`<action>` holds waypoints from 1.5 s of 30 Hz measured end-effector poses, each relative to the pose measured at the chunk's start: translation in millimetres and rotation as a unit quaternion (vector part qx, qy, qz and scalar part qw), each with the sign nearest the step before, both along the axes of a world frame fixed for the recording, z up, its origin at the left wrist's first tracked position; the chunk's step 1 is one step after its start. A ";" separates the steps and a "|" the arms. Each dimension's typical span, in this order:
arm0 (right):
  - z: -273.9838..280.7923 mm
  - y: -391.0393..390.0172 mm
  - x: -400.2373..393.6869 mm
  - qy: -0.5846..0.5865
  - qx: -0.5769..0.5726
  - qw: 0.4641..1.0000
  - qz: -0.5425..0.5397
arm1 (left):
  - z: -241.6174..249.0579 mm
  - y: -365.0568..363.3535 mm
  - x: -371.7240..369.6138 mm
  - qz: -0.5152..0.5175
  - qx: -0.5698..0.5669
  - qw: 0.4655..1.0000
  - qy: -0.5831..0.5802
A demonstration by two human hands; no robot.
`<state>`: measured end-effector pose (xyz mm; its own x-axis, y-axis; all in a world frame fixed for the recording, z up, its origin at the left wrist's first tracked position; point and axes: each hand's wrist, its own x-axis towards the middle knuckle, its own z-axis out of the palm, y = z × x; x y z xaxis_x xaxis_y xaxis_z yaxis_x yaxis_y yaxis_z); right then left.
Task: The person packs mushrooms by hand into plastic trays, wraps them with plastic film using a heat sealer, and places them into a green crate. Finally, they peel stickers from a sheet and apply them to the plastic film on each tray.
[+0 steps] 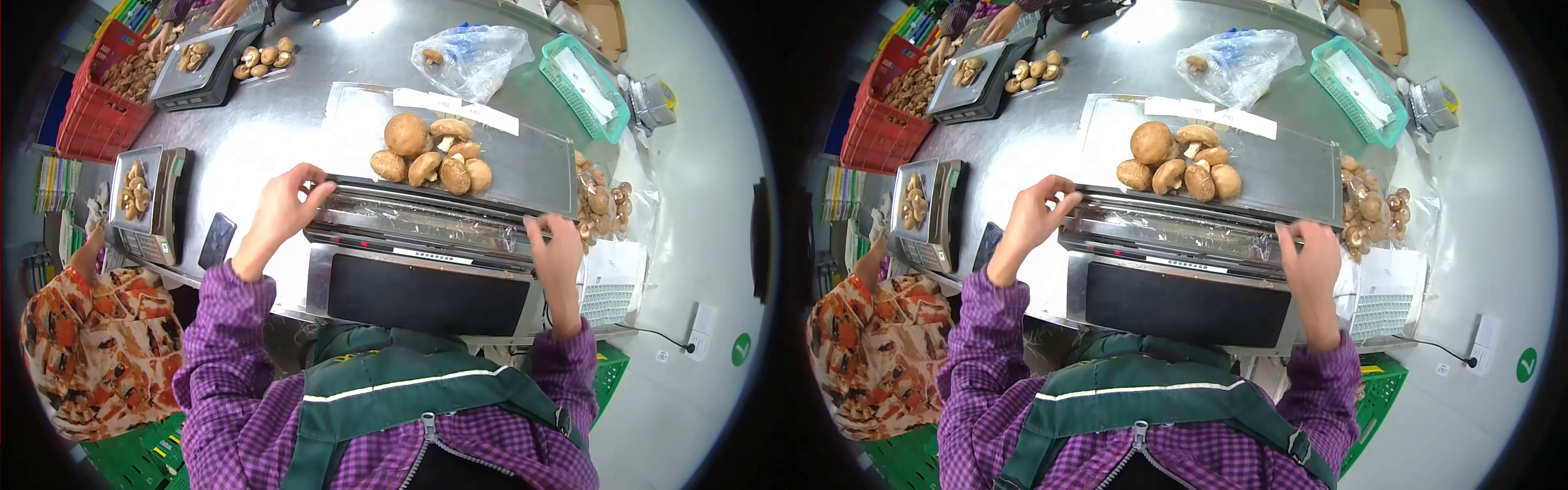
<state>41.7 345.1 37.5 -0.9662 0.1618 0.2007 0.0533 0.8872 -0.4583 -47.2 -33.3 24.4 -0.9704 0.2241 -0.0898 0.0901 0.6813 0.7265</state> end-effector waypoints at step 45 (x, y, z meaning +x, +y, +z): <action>-13.7 -36.6 -64.4 -0.191 -0.484 0.852 0.066 | 12.1 71.8 -32.3 0.076 0.333 0.860 -0.379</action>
